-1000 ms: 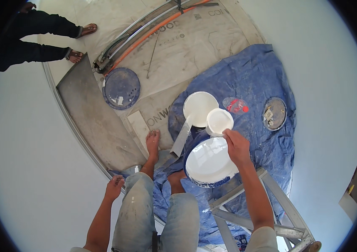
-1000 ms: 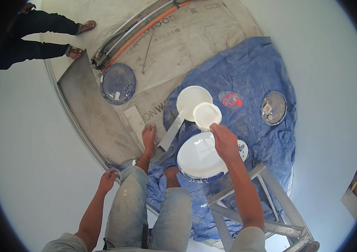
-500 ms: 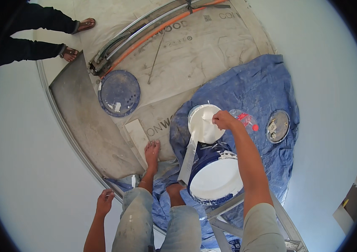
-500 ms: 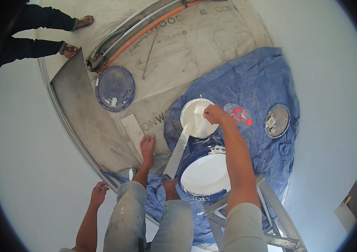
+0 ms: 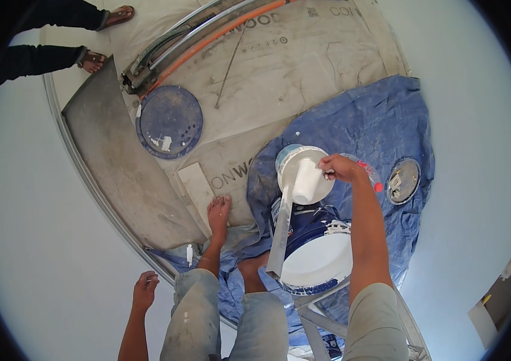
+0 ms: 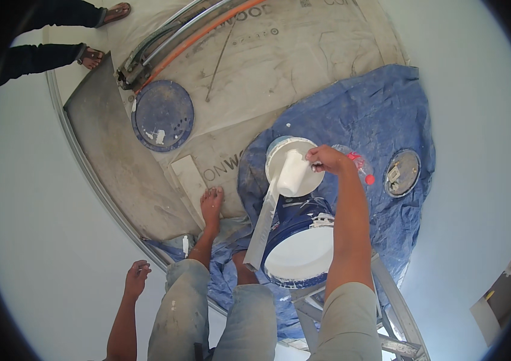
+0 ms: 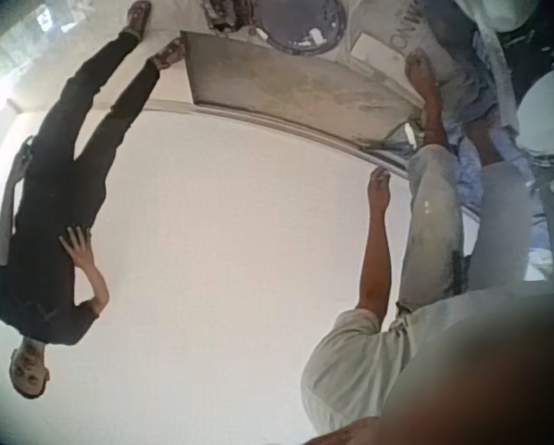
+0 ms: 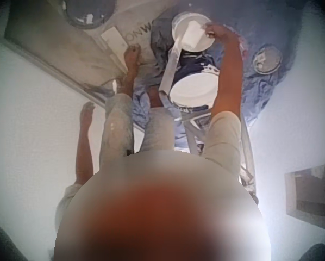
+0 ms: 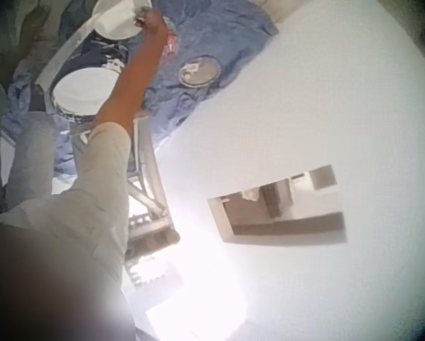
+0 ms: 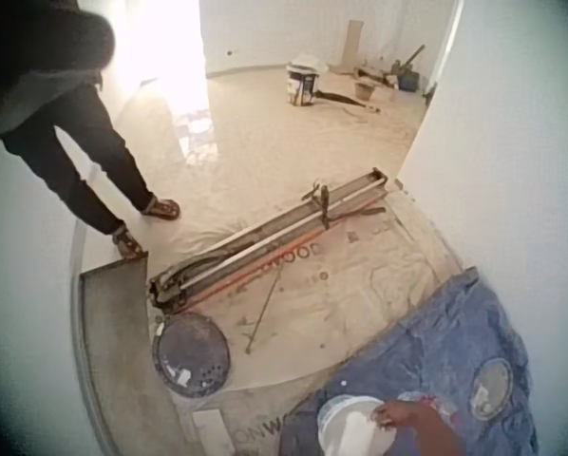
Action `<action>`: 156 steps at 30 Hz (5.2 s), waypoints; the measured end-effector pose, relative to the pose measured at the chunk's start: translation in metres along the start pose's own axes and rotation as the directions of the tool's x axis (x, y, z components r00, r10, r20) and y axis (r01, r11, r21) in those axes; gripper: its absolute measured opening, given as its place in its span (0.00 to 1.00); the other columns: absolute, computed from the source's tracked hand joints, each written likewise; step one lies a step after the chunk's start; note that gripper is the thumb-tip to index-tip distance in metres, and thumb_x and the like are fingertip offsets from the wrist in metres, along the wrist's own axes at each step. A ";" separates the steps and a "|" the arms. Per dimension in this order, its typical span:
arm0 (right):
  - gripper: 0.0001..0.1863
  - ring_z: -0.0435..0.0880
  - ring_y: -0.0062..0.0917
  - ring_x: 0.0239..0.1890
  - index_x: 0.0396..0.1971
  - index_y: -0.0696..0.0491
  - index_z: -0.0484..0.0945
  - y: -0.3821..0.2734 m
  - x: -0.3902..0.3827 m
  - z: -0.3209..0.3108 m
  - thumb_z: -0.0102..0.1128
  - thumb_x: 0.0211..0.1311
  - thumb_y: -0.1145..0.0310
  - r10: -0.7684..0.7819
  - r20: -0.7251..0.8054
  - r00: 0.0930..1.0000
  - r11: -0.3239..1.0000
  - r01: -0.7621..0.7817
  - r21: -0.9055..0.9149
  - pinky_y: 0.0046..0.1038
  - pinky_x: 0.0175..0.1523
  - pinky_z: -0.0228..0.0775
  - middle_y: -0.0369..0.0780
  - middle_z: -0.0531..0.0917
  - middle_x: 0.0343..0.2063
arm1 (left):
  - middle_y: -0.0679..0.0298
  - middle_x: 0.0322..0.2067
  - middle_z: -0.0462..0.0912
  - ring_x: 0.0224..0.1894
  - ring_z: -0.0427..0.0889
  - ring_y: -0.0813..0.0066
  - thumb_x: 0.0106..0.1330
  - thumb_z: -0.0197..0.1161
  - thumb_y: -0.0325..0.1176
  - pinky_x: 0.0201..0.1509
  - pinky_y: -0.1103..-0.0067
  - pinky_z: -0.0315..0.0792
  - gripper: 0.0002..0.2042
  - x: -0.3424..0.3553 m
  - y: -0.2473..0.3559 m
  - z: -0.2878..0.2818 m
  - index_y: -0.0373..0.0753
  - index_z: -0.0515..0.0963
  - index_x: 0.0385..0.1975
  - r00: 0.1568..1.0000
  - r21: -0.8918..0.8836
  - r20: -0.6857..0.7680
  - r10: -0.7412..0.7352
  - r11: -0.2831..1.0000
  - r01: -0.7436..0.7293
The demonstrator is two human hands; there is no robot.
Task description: The person prepares paint by pouring white liquid from a large bucket into a small container, adding water from a plastic bottle, and stirring the mixture with a paint roller and a metal tool.
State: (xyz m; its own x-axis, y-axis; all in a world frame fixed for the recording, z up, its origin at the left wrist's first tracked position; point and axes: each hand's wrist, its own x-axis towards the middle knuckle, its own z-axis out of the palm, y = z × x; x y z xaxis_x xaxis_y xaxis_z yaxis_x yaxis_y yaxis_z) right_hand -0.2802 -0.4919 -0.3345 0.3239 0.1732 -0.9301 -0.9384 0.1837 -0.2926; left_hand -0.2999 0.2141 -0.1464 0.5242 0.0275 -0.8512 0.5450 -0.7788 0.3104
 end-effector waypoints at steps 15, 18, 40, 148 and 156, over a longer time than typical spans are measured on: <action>0.05 0.72 0.15 0.26 0.35 0.53 0.78 0.039 -0.045 -0.011 0.57 0.67 0.68 -0.060 0.002 0.998 0.920 0.055 0.388 0.17 0.29 0.63 0.30 0.76 0.27 | 0.54 0.44 0.83 0.45 0.84 0.68 0.71 0.57 0.37 0.50 0.74 0.76 0.17 0.015 0.036 0.009 0.31 0.73 0.51 0.998 0.034 0.060 -0.004 0.999 0.002; 0.06 0.72 0.15 0.27 0.35 0.53 0.78 0.040 -0.051 -0.008 0.57 0.67 0.67 -0.139 -0.037 0.990 0.939 0.143 0.313 0.18 0.30 0.63 0.30 0.77 0.27 | 0.55 0.44 0.83 0.45 0.83 0.68 0.71 0.57 0.37 0.51 0.74 0.76 0.17 0.017 0.034 0.010 0.31 0.73 0.51 0.998 0.044 0.064 0.007 0.999 -0.009; 0.09 0.86 0.33 0.34 0.40 0.55 0.84 0.082 -0.133 0.079 0.61 0.59 0.76 -0.822 -0.313 0.475 0.544 0.496 -0.676 0.27 0.41 0.75 0.46 0.86 0.33 | 0.56 0.40 0.83 0.39 0.84 0.70 0.69 0.59 0.36 0.46 0.75 0.77 0.16 -0.011 0.011 0.044 0.30 0.74 0.49 0.989 0.014 0.071 0.130 0.991 -0.131; 0.10 0.80 0.25 0.24 0.26 0.59 0.83 -0.066 0.018 0.027 0.61 0.44 0.69 0.164 0.011 0.986 0.428 -0.061 -0.902 0.29 0.30 0.72 0.42 0.82 0.22 | 0.57 0.43 0.83 0.42 0.84 0.70 0.70 0.57 0.36 0.39 0.77 0.76 0.16 -0.010 -0.014 -0.003 0.32 0.74 0.51 0.990 -0.079 0.009 -0.138 0.987 0.138; 0.10 0.76 0.26 0.21 0.20 0.61 0.80 -0.082 0.001 0.033 0.61 0.43 0.67 0.188 -0.107 0.976 0.656 -0.206 -0.726 0.30 0.28 0.68 0.42 0.80 0.20 | 0.57 0.44 0.83 0.43 0.84 0.69 0.70 0.56 0.36 0.39 0.77 0.75 0.16 -0.007 -0.009 -0.004 0.32 0.73 0.51 0.990 -0.070 0.017 -0.139 0.988 0.140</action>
State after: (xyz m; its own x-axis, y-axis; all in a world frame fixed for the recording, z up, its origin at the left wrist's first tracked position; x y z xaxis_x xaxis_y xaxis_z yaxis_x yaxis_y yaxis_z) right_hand -0.1985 -0.4745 -0.3044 0.1271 0.0997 -0.9869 -0.7695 -0.6179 -0.1615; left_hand -0.3058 0.2234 -0.1418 0.4316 0.1249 -0.8934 0.6576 -0.7215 0.2168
